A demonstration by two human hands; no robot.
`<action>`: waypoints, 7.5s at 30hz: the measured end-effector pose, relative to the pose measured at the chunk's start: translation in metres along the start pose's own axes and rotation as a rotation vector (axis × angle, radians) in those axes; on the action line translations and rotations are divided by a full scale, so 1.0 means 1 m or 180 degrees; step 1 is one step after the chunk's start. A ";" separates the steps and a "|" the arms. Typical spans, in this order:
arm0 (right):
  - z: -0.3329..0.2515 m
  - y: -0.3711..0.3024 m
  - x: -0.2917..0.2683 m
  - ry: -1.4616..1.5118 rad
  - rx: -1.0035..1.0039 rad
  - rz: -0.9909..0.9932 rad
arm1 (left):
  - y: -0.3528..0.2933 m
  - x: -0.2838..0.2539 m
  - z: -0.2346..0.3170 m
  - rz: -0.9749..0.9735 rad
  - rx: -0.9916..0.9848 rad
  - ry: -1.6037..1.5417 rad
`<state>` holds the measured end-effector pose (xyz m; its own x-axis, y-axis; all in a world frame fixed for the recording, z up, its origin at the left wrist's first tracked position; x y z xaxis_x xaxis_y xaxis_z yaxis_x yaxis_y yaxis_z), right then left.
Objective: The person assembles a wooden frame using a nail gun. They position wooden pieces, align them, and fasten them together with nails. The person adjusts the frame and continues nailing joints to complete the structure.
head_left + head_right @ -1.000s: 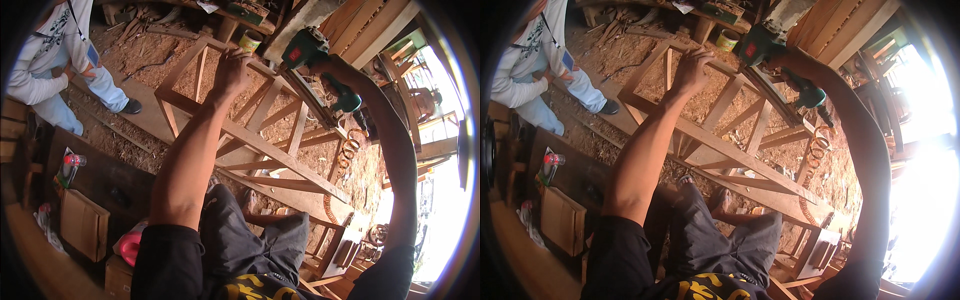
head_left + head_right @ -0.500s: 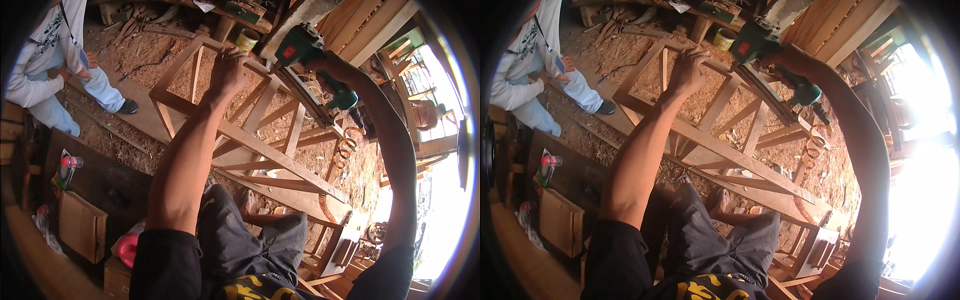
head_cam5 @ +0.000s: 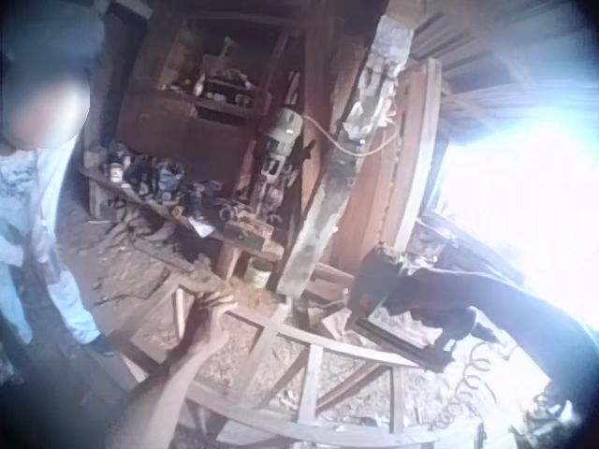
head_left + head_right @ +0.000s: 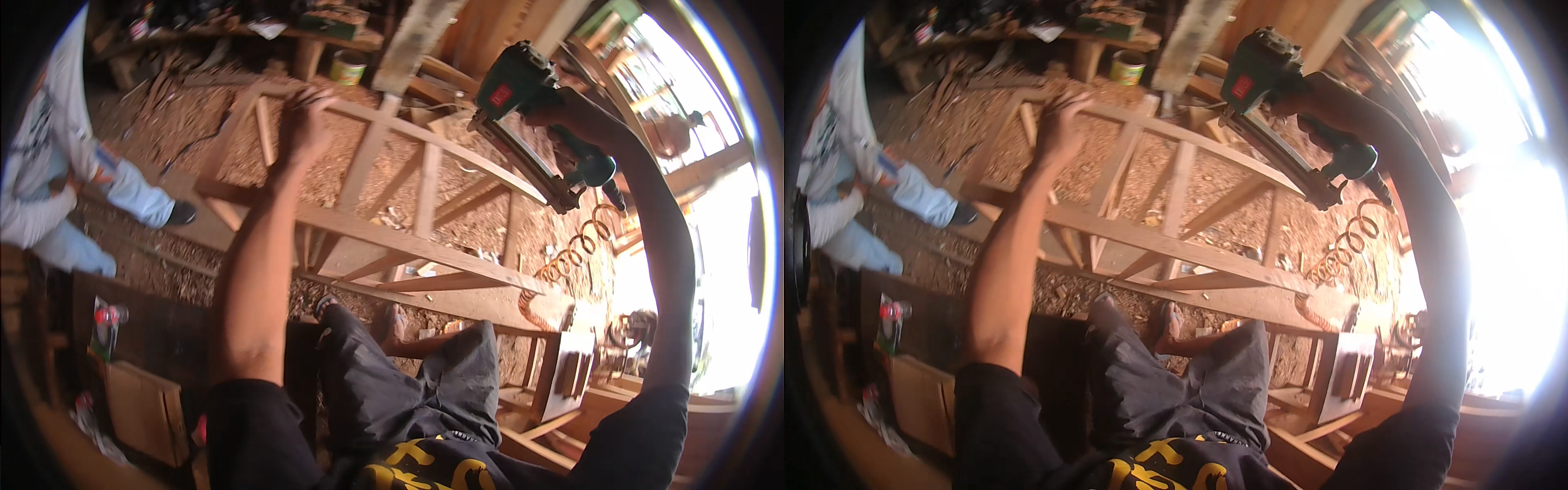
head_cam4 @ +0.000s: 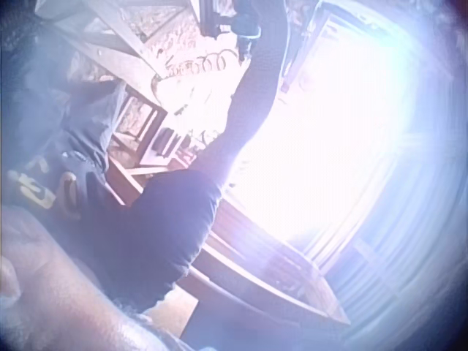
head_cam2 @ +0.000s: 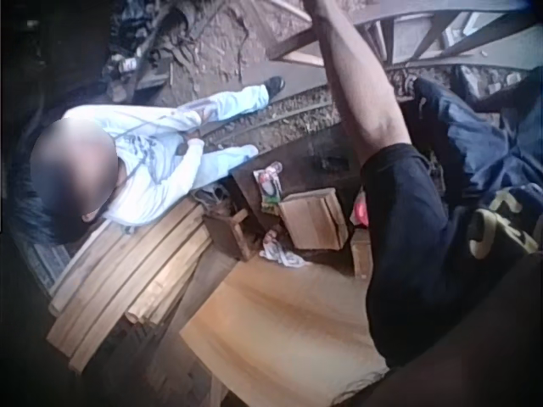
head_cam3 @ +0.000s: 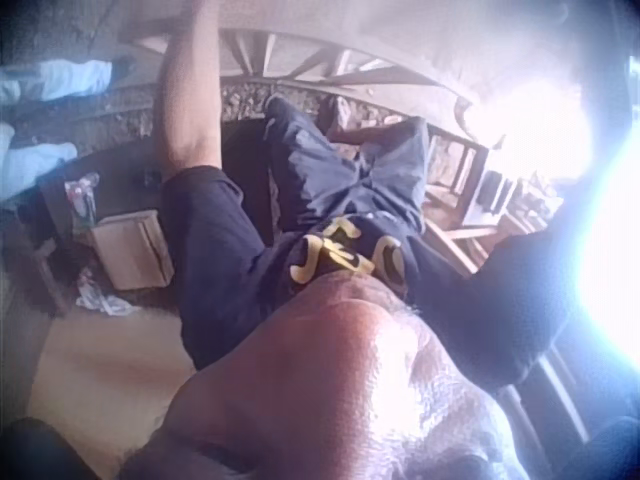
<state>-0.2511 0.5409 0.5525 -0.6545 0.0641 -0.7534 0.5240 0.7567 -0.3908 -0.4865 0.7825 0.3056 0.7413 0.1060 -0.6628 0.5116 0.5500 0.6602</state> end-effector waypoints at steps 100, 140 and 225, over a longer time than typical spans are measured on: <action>0.454 -0.364 0.193 0.2427 0.0855 0.2367 | 0.026 0.160 0.307 -0.2261 0.1006 -0.0311; -0.228 0.139 0.182 0.0879 -0.0442 -0.0950 | -0.102 -0.102 0.064 0.0133 -0.1277 0.0494; 0.165 -0.313 0.081 0.0924 0.0562 0.2036 | -0.109 -0.099 0.064 -0.0366 -0.0755 0.0843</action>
<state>-0.3787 0.2018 0.5265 -0.2959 0.6480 -0.7018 0.9170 0.3985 -0.0186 -0.5882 0.6593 0.3215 0.5308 0.2260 -0.8168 0.4470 0.7442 0.4964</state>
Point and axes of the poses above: each hand's wrist, its own y-axis towards the middle knuckle, its own x-axis out of the palm, z = x × y, the point moved 4 cm from there along y, towards the middle knuckle, and after that the axes turned 9 degrees about y, right-handed, at the moved point
